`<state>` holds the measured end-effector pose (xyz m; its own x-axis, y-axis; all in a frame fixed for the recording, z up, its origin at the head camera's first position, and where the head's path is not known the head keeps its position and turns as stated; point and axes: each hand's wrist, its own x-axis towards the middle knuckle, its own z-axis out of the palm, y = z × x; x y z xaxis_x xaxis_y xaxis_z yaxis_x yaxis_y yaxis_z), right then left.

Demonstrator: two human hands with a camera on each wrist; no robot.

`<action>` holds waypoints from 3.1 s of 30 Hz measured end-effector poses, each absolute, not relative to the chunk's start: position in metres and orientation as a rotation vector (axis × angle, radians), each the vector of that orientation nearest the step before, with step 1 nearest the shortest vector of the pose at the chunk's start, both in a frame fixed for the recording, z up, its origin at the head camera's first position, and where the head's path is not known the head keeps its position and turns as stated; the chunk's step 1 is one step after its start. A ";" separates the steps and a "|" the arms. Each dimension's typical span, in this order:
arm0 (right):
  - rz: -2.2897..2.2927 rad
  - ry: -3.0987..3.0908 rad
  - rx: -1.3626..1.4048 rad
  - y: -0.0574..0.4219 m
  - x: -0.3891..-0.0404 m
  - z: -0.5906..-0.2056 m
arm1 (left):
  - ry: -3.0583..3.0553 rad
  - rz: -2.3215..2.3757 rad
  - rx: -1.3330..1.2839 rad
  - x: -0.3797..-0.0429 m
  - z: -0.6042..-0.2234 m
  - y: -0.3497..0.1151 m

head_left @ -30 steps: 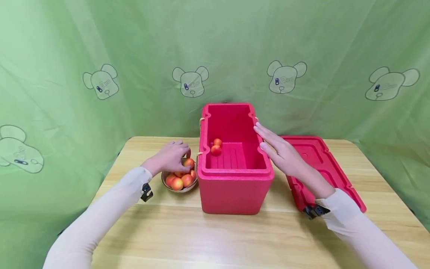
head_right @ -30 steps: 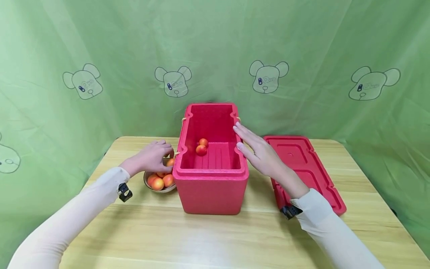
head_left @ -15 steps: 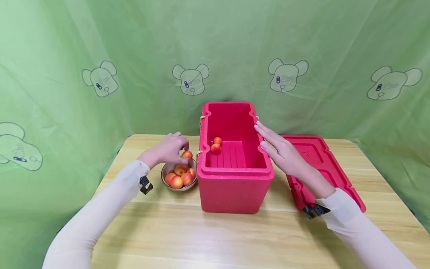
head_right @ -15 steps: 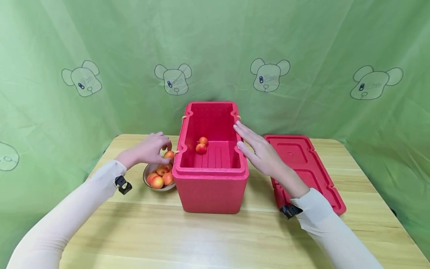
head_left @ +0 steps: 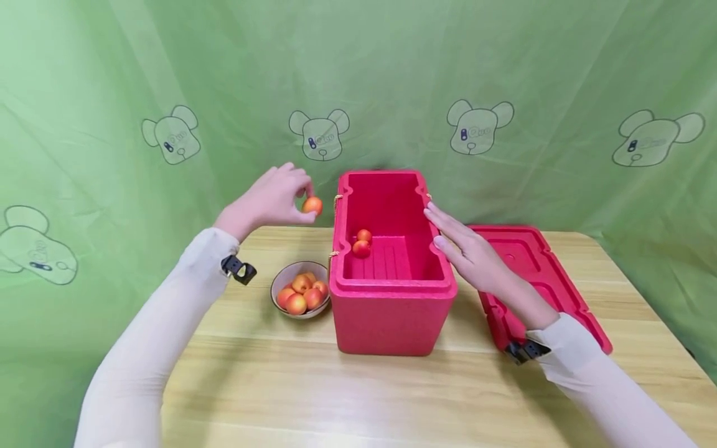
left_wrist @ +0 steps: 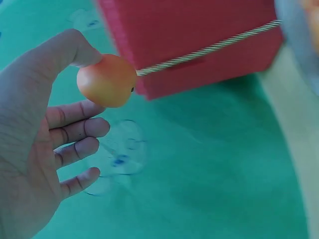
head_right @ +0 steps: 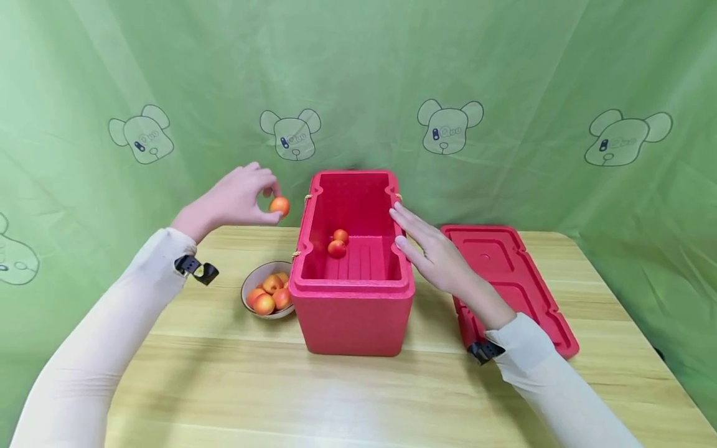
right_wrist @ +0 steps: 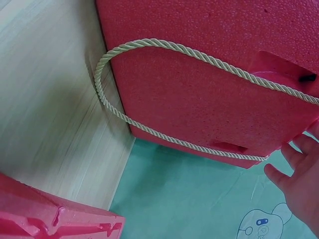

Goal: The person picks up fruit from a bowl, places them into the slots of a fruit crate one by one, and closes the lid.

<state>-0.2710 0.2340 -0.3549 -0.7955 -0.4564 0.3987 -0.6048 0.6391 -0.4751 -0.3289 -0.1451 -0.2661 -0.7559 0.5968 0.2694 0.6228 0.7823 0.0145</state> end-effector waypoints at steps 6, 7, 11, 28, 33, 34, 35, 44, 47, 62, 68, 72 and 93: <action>0.890 -2.609 0.857 0.236 -0.271 -0.355 | -2.596 -0.063 -1.045 -0.331 -0.234 -0.113; 0.888 -2.609 0.856 0.237 -0.271 -0.355 | -2.578 -0.042 -1.065 -0.331 -0.231 -0.107; 0.878 -2.609 0.861 0.236 -0.272 -0.355 | -2.530 0.038 -1.145 -0.331 -0.228 -0.083; 0.883 -2.613 0.872 0.230 -0.271 -0.357 | -2.485 0.403 -1.371 -0.333 -0.252 -0.027; 0.888 -2.609 0.878 0.230 -0.270 -0.357 | -2.484 0.476 -1.393 -0.332 -0.256 -0.023; 0.890 -2.606 0.881 0.230 -0.270 -0.357 | -2.481 0.492 -1.396 -0.332 -0.257 -0.022; 0.890 -2.604 0.881 0.230 -0.270 -0.357 | -2.480 0.506 -1.400 -0.332 -0.257 -0.021; 0.895 -2.616 0.866 0.230 -0.270 -0.357 | -2.494 0.524 -1.451 -0.327 -0.263 -0.014; 0.896 -2.614 0.870 0.230 -0.270 -0.357 | -2.492 0.532 -1.453 -0.328 -0.267 -0.012; 0.917 -2.609 0.869 0.229 -0.271 -0.359 | -2.561 0.598 -1.431 -0.328 -0.277 -0.014; 0.908 -2.616 0.865 0.230 -0.271 -0.358 | -2.565 0.594 -1.419 -0.328 -0.275 -0.015; 0.918 -2.624 0.854 0.231 -0.271 -0.358 | -2.591 0.566 -1.390 -0.329 -0.273 -0.016; 0.934 -2.633 0.842 0.239 -0.274 -0.361 | -2.462 0.204 -1.255 -0.333 -0.251 -0.081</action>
